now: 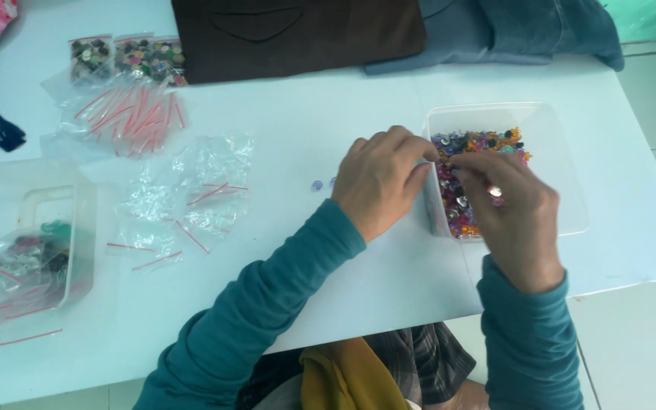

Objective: Sorting small pink buttons from a container and placing them into small plastic bags

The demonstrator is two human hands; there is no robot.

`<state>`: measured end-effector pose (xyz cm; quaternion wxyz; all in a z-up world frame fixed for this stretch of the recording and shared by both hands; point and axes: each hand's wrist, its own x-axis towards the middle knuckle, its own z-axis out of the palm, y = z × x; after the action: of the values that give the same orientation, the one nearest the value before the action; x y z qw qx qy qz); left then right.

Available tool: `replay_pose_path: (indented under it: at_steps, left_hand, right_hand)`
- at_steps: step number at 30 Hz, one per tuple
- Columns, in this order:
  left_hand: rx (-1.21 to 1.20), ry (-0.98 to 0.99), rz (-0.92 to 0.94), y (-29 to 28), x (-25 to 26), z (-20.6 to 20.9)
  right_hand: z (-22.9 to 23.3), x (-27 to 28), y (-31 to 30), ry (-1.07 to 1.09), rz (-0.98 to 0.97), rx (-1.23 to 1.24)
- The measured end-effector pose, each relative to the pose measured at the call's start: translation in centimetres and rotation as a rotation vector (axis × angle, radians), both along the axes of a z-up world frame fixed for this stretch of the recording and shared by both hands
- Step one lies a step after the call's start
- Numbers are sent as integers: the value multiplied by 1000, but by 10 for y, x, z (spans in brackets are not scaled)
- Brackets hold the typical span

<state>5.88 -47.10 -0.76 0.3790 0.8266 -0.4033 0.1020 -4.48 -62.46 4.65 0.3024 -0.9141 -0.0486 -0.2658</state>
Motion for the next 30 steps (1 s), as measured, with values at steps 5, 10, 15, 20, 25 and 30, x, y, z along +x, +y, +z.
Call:
replay_pose_path:
  at_steps: [5, 10, 15, 20, 25, 30]
  left_hand:
    - [64, -27, -92, -78, 6, -16]
    - [294, -111, -53, -138, 14, -45]
    - [486, -147, -5, -156, 17, -55]
    - [480, -134, -24, -156, 20, -60]
    - [448, -170, -48, -146, 19, -54]
    - [137, -156, -89, -129, 18, -44]
  right_hand:
    - [-43, -7, -91, 187, -186, -120]
    - [-55, -2, -120, 347, -234, -82]
    - [-62, 8, -125, 457, -215, -127]
    - [-63, 12, -119, 509, -234, -156]
    - [-58, 10, -112, 530, -232, -142]
    - [-49, 8, -105, 445, -223, -114]
